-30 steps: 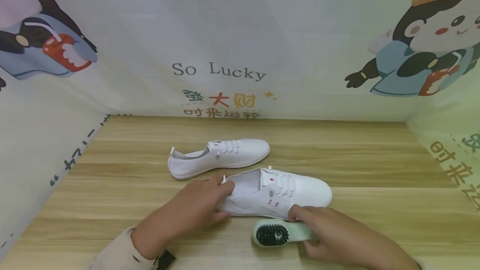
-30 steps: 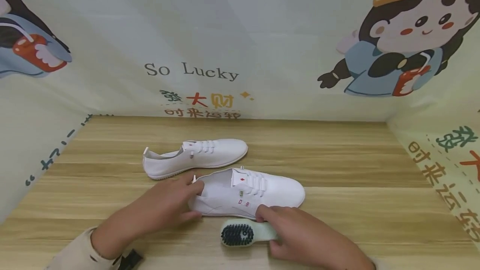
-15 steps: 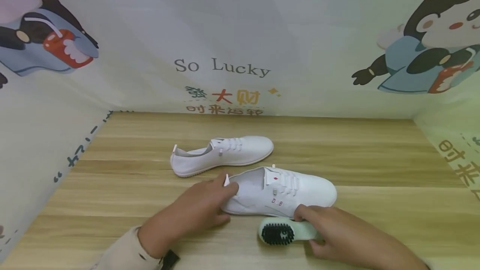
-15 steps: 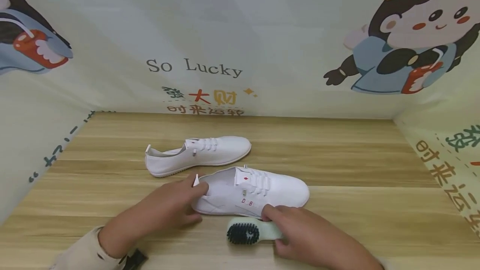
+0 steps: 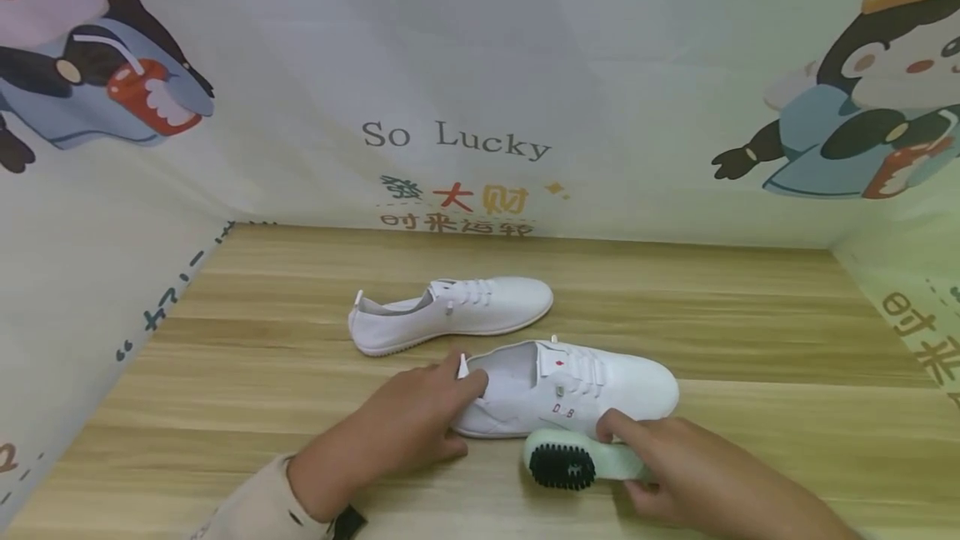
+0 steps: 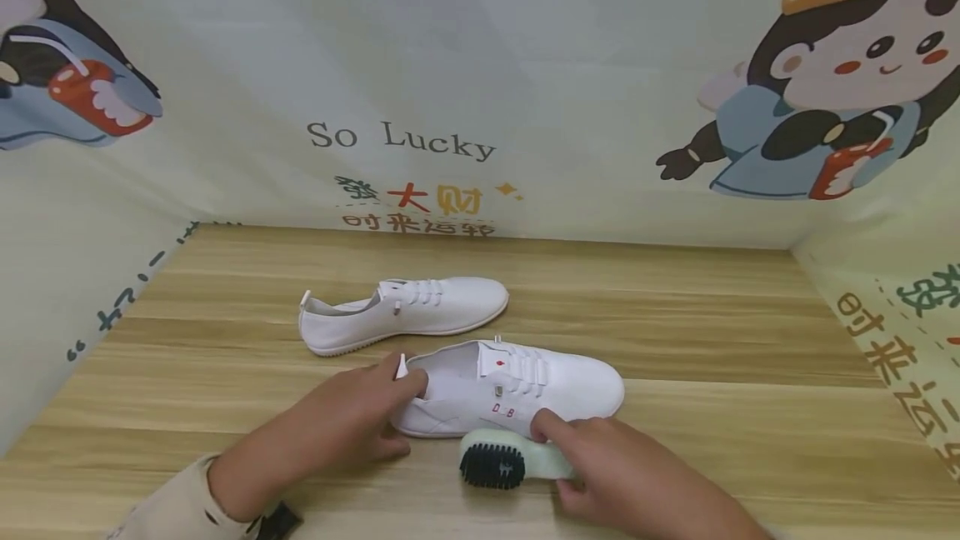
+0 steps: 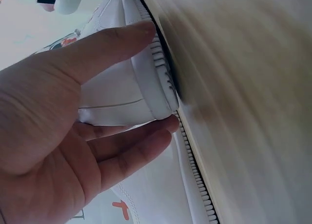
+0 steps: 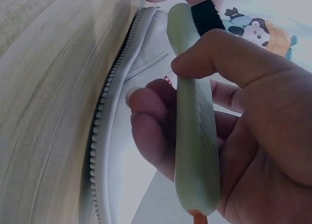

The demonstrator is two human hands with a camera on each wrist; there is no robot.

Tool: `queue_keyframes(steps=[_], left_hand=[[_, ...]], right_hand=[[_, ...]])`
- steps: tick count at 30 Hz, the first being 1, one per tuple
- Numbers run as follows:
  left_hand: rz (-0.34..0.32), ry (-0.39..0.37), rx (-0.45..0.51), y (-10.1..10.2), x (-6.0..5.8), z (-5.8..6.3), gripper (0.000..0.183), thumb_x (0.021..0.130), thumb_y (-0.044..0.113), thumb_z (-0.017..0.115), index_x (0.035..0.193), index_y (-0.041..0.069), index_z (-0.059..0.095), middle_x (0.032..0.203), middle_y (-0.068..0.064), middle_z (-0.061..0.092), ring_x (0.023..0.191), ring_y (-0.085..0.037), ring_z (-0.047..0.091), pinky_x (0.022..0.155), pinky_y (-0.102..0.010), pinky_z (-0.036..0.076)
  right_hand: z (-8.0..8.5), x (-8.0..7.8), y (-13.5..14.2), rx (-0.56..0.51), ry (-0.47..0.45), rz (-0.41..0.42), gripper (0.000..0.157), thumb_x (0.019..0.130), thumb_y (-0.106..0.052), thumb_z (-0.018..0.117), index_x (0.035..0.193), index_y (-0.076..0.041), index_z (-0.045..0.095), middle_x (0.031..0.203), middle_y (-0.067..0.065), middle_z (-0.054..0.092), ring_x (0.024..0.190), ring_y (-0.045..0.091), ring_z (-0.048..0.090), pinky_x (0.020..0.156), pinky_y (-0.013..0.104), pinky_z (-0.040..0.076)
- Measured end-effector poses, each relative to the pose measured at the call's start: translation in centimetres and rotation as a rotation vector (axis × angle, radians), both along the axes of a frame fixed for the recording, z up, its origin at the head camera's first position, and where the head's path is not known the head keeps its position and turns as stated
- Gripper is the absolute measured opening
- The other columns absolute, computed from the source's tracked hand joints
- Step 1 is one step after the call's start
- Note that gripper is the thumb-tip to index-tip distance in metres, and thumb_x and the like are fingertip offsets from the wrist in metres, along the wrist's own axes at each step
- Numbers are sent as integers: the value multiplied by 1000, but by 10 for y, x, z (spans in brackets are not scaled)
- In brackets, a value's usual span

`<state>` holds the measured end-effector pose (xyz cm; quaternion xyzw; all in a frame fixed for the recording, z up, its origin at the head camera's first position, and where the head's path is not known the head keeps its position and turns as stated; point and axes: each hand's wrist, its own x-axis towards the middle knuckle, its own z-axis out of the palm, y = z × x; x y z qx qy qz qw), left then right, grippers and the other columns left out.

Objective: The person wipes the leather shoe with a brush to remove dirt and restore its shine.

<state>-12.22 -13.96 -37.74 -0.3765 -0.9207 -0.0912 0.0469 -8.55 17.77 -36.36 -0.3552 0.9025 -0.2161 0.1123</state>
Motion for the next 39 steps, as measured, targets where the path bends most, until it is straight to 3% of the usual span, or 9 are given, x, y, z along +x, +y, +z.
queue_keyframes(steps=[4,15,18,20,25,28,32,39], left_hand=[[-2,42,-13,0,0,0,55,68,31,90,104,13,54,97,-7,54,63,-18,55,56,-34,47],[50,34,-70,6,4,-4,54,69,37,90,102,10,58,106,-13,60,68,-23,63,57,-37,52],[43,28,-49,4,2,-3,53,68,38,91,101,10,59,102,-11,61,70,-21,62,59,-36,52],[35,10,-17,2,-1,-2,54,68,38,91,103,12,59,97,-7,60,72,-18,60,62,-35,52],[29,-102,64,-3,-7,0,57,70,41,89,108,17,54,89,2,58,74,-11,54,65,-28,49],[35,-194,92,-5,-10,1,56,70,40,88,109,18,54,88,4,57,74,-10,53,65,-25,46],[26,-303,117,-8,-12,0,56,71,38,87,109,18,53,88,5,58,75,-7,54,64,-22,46],[-14,-408,142,-18,-18,2,52,72,39,85,109,23,53,91,12,58,82,-5,56,72,-21,47]], right_hand=[[0,0,1,-10,20,14,41,83,-7,74,113,-24,52,70,-18,45,62,-5,43,55,16,41],[-3,4,2,-36,29,25,41,83,-4,73,114,-22,51,69,-18,44,59,-7,41,51,15,41],[-3,4,1,-27,9,13,42,84,-5,74,114,-22,50,71,-18,45,60,-7,42,52,15,41],[-3,5,0,-35,54,11,42,83,-5,74,114,-22,51,69,-18,44,58,-7,40,51,15,40],[-5,5,-1,-84,268,14,47,76,-3,77,114,-18,53,68,-16,46,59,-8,36,52,11,37],[-6,5,0,-100,334,16,49,73,-2,78,114,-17,54,71,-16,49,62,-8,36,54,10,35],[-6,5,1,-102,322,17,49,75,-3,77,115,-17,53,71,-16,48,62,-8,37,54,9,35],[-3,6,1,-102,315,14,48,77,-6,78,117,-17,53,73,-15,53,61,-9,37,54,10,36]])
